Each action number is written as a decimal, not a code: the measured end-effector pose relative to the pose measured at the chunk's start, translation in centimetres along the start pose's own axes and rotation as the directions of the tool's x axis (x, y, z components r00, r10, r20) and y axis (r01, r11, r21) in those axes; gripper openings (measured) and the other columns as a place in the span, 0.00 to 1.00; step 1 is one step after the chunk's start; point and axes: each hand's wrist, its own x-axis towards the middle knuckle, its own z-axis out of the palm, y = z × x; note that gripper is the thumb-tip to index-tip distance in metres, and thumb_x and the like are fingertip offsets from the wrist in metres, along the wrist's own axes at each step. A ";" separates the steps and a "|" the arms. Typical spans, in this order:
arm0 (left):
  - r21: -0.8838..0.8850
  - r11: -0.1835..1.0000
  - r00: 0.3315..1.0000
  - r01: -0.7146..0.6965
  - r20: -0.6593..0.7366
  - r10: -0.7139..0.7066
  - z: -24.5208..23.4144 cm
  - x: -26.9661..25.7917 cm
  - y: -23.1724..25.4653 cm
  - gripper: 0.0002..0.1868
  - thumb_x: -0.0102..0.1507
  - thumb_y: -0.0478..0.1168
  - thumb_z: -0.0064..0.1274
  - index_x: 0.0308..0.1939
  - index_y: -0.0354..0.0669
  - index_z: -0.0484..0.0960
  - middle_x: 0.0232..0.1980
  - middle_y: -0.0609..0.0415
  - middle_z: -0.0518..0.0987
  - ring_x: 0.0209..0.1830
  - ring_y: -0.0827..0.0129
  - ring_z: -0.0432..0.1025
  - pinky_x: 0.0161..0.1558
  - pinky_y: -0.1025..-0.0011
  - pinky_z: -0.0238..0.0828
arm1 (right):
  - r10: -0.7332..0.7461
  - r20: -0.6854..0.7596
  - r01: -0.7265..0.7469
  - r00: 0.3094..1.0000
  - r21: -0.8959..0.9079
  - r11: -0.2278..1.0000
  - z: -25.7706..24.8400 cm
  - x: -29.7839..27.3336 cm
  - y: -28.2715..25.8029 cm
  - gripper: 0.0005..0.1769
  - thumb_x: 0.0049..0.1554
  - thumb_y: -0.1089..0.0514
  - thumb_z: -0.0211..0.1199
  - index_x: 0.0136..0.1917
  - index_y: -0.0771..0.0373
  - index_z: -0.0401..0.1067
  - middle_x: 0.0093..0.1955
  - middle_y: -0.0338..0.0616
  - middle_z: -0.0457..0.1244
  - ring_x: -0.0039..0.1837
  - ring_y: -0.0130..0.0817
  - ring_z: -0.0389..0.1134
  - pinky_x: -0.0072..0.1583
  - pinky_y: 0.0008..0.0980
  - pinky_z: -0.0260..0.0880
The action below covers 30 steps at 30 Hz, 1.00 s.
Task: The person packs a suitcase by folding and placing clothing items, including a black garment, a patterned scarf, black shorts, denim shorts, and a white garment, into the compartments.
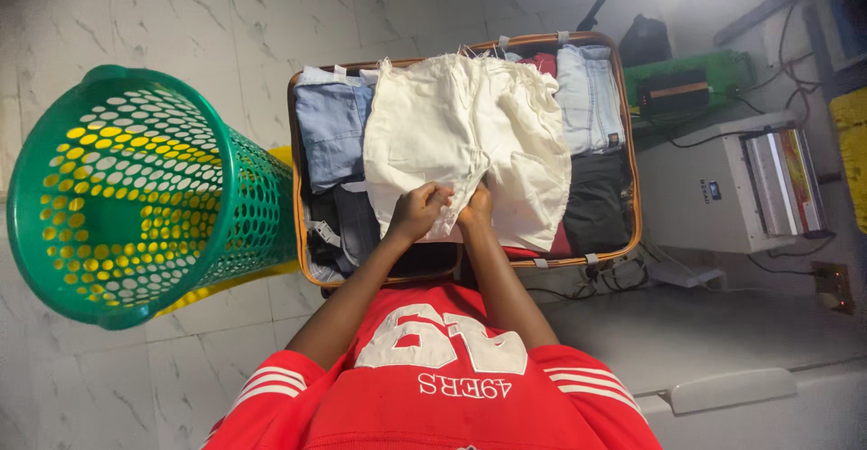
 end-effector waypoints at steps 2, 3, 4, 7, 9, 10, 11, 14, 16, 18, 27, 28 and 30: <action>0.240 0.970 0.992 -0.025 -0.115 0.054 0.1 2.7 0.1 0.20 0.66 0.56 0.53 0.46 0.46 0.87 0.38 0.50 0.87 0.39 0.59 0.82 0.42 0.62 0.77 | -0.050 -0.194 0.045 0.980 -0.027 0.999 0.0 0.0 0.3 0.22 0.64 0.55 0.45 0.62 0.69 0.71 0.58 0.60 0.68 0.55 0.55 0.72 0.54 0.53 0.74; 0.242 0.970 0.993 -0.032 -0.102 0.058 0.3 4.2 0.5 0.20 0.66 0.56 0.53 0.46 0.46 0.87 0.38 0.50 0.87 0.39 0.59 0.82 0.42 0.62 0.77 | -0.094 -0.376 0.079 0.922 -0.056 0.995 -0.1 0.1 0.4 0.19 0.67 0.57 0.45 0.61 0.71 0.70 0.58 0.59 0.67 0.57 0.52 0.72 0.61 0.50 0.74; 0.312 0.949 0.992 0.044 -0.123 -0.006 0.8 5.8 1.0 0.23 0.65 0.59 0.51 0.45 0.45 0.87 0.38 0.47 0.87 0.39 0.56 0.82 0.43 0.60 0.77 | -0.106 -0.377 0.092 0.920 -0.055 0.994 0.0 0.1 0.6 0.19 0.67 0.57 0.45 0.61 0.71 0.70 0.58 0.59 0.67 0.57 0.52 0.72 0.61 0.50 0.74; 0.506 0.848 0.987 0.155 -0.116 -0.112 2.5 10.7 3.1 0.31 0.64 0.65 0.51 0.43 0.39 0.87 0.39 0.41 0.85 0.41 0.48 0.81 0.45 0.55 0.76 | -0.198 -0.455 0.212 0.868 -0.022 0.977 0.1 -0.3 1.0 0.17 0.68 0.60 0.49 0.64 0.69 0.71 0.61 0.54 0.68 0.61 0.46 0.71 0.63 0.45 0.74; 0.624 0.759 0.982 0.184 -0.093 -0.162 3.7 13.4 3.4 0.36 0.65 0.68 0.51 0.42 0.34 0.86 0.42 0.36 0.84 0.44 0.45 0.79 0.45 0.53 0.76 | -0.249 -0.508 0.288 0.824 -0.003 0.958 0.3 -0.7 1.5 0.16 0.68 0.61 0.52 0.66 0.68 0.72 0.63 0.50 0.69 0.63 0.43 0.71 0.64 0.42 0.73; 0.661 0.724 0.975 0.198 -0.054 -0.217 4.4 14.7 3.1 0.34 0.61 0.67 0.53 0.43 0.34 0.85 0.43 0.36 0.83 0.46 0.46 0.79 0.46 0.54 0.76 | -0.257 -0.511 0.298 0.820 -0.002 0.955 0.4 -0.8 1.7 0.16 0.68 0.61 0.52 0.66 0.68 0.72 0.63 0.50 0.69 0.63 0.43 0.71 0.64 0.42 0.73; 0.695 0.688 0.962 0.209 -0.019 -0.273 5.2 15.9 2.5 0.33 0.58 0.65 0.55 0.43 0.34 0.85 0.45 0.37 0.82 0.47 0.47 0.79 0.46 0.55 0.76 | -0.272 -0.537 0.288 0.799 -0.055 0.956 0.6 -1.0 1.8 0.16 0.65 0.63 0.52 0.65 0.67 0.71 0.62 0.49 0.69 0.62 0.43 0.71 0.63 0.44 0.73; 0.751 0.645 0.974 0.140 0.012 -0.225 7.2 17.6 -0.5 0.17 0.60 0.46 0.49 0.43 0.40 0.88 0.47 0.39 0.84 0.49 0.47 0.80 0.47 0.53 0.77 | -0.315 -0.592 0.265 0.742 -0.174 0.949 1.4 -1.5 1.9 0.17 0.61 0.66 0.54 0.63 0.68 0.70 0.59 0.50 0.68 0.60 0.46 0.71 0.61 0.46 0.74; 0.720 0.678 0.976 0.143 0.009 -0.216 7.4 18.2 -2.0 0.18 0.61 0.46 0.48 0.41 0.39 0.88 0.47 0.38 0.84 0.48 0.46 0.80 0.47 0.53 0.77 | -0.338 -0.623 0.246 0.706 -0.231 0.941 1.8 -1.8 2.2 0.17 0.61 0.66 0.55 0.62 0.71 0.70 0.58 0.52 0.68 0.58 0.48 0.71 0.59 0.47 0.74; 0.691 0.708 0.979 0.146 0.004 -0.205 6.9 18.0 -2.4 0.18 0.62 0.46 0.46 0.40 0.39 0.88 0.46 0.38 0.84 0.47 0.46 0.80 0.48 0.53 0.76 | -0.401 -0.587 0.251 0.703 -0.322 0.913 2.1 -2.0 2.6 0.20 0.57 0.67 0.53 0.61 0.72 0.71 0.56 0.53 0.69 0.55 0.46 0.73 0.58 0.45 0.76; 0.541 0.836 0.991 0.095 -0.129 -0.029 6.4 16.8 -0.5 0.20 0.64 0.49 0.44 0.35 0.39 0.85 0.41 0.36 0.83 0.42 0.41 0.79 0.47 0.48 0.74 | -0.378 -0.607 0.215 0.700 -0.325 0.921 0.9 -1.2 2.0 0.16 0.63 0.63 0.53 0.61 0.69 0.72 0.54 0.49 0.69 0.54 0.40 0.72 0.55 0.40 0.74; 0.542 0.835 0.992 0.095 -0.122 -0.033 6.4 16.7 -0.4 0.20 0.64 0.50 0.44 0.35 0.39 0.85 0.41 0.36 0.83 0.42 0.41 0.79 0.46 0.48 0.74 | -0.379 -0.609 0.216 0.697 -0.325 0.921 1.1 -1.5 2.0 0.16 0.63 0.63 0.53 0.61 0.69 0.72 0.54 0.49 0.69 0.54 0.40 0.72 0.55 0.40 0.74; 0.546 0.832 0.991 0.102 -0.126 -0.039 5.8 16.7 -0.3 0.20 0.65 0.51 0.44 0.36 0.39 0.84 0.40 0.36 0.83 0.42 0.41 0.79 0.46 0.48 0.74 | -0.372 -0.620 0.194 0.690 -0.337 0.921 2.5 -1.3 2.1 0.15 0.63 0.63 0.53 0.60 0.69 0.73 0.51 0.47 0.69 0.50 0.37 0.71 0.52 0.37 0.73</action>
